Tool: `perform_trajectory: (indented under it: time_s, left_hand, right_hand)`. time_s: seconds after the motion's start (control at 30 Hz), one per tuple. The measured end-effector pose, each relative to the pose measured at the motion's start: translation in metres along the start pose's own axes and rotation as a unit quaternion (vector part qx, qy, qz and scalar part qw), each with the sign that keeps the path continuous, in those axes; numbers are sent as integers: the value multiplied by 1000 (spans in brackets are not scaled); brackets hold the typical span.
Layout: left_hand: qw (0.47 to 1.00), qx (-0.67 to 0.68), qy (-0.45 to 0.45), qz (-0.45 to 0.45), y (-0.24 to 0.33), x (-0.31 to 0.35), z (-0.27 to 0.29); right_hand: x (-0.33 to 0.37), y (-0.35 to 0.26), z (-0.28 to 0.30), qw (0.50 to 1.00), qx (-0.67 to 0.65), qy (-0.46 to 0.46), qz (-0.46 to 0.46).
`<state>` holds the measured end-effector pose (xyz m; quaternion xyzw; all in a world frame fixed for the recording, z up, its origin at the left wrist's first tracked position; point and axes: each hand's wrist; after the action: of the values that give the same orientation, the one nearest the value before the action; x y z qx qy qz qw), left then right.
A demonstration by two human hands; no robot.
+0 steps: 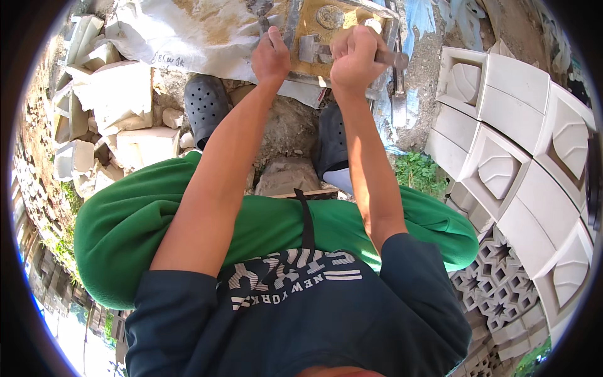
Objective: The person scrapes and levels material inside a mold frame using a metal tool while holding the frame in place by hand.
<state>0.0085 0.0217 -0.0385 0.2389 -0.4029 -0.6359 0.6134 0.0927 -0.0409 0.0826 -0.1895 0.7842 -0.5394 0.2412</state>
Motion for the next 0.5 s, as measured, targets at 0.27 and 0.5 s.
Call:
perform_trajectory:
  time_s: [0.27,0.5]
  left_hand:
    - [999,-14,-37,17,4,-1,5]
    - [999,1,-29,16,-7,-2,3]
  right_hand:
    - [2,-3,-4,997,-66,30,5]
    - [4,-40,0,990,-114,81,10]
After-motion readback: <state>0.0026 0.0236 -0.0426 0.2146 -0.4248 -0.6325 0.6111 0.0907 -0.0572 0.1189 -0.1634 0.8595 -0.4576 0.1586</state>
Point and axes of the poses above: each hand's wrist, its own x-axis away from the middle knuckle, its own z-axis out of the back of the hand, y = z × x, and after that the axes turned 1 degree about x, right-handed
